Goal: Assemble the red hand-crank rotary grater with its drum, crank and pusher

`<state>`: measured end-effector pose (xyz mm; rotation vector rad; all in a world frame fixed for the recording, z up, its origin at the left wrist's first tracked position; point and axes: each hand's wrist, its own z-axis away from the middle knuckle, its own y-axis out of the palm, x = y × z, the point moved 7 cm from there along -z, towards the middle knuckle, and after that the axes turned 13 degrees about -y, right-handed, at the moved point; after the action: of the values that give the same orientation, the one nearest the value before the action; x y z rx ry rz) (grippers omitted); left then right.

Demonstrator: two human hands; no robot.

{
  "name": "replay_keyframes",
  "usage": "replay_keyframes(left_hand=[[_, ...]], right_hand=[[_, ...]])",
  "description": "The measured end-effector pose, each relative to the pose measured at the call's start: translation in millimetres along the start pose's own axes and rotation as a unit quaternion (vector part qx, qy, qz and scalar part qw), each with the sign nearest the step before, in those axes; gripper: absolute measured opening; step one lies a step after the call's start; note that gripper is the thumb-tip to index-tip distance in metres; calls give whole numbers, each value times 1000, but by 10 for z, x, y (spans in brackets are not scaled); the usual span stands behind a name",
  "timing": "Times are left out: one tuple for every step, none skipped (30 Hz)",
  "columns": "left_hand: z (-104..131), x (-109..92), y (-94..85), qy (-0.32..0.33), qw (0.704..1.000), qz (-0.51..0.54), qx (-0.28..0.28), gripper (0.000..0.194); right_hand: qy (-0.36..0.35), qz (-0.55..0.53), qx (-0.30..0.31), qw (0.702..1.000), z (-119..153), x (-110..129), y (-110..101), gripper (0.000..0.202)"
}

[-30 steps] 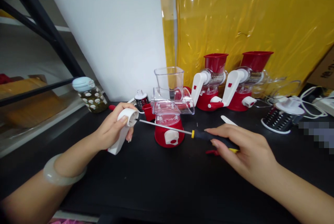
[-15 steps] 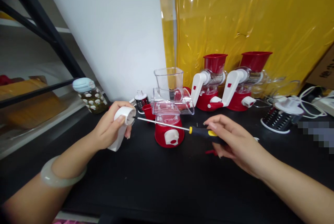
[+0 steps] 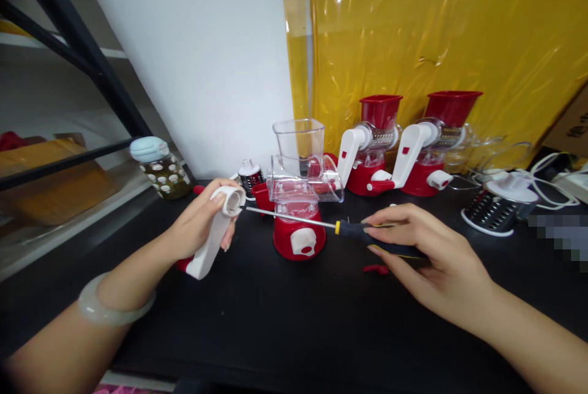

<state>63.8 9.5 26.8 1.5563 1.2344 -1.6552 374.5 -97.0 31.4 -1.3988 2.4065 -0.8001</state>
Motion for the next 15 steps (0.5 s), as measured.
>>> replay_keyframes(left_hand=[[0, 2, 9, -3, 1000, 6, 4, 30], [0, 4, 18, -6, 1000, 13, 10, 30], [0, 8, 23, -10, 1000, 21, 14, 30], [-1, 14, 27, -14, 999, 28, 18, 30], [-2, 24, 29, -21, 999, 32, 21, 30], [-3, 33, 31, -26, 999, 35, 23, 30], [-5, 44, 32, -32, 999, 35, 25, 30], [-6, 53, 32, -37, 998, 35, 26, 30], [-7, 60, 33, -41, 998, 36, 28, 30], [-7, 63, 33, -43, 998, 38, 29, 31], [-7, 64, 34, -45, 998, 41, 30, 31], [-6, 64, 35, -48, 997, 44, 31, 31], [-5, 61, 37, -51, 997, 47, 33, 31], [-3, 56, 40, -53, 997, 49, 35, 31], [0, 50, 45, -55, 996, 52, 38, 31]], right_hand=[[-7, 9, 0, 1000, -5, 17, -14, 28], [-16, 18, 1, 1000, -10, 36, -25, 29], [-25, 29, 2, 999, -13, 53, -34, 31], [-35, 40, 5, 999, -16, 71, -39, 33], [-45, 50, 9, 998, -18, 90, -42, 34], [-53, 58, 11, 997, -19, 107, -47, 35], [-61, 66, 13, 996, -19, 122, -52, 36], [-68, 72, 15, 995, -16, 136, -59, 37], [-76, 78, 17, 994, -12, 150, -67, 38], [-82, 84, 20, 993, -4, 161, -75, 41], [-84, 90, 28, 992, 5, 166, -77, 44], [-89, 93, 40, 991, 16, 174, -71, 48], [-93, 94, 52, 990, 29, 184, -61, 51], [-97, 97, 59, 989, 40, 197, -54, 52], [-100, 100, 60, 988, 51, 212, -49, 51]])
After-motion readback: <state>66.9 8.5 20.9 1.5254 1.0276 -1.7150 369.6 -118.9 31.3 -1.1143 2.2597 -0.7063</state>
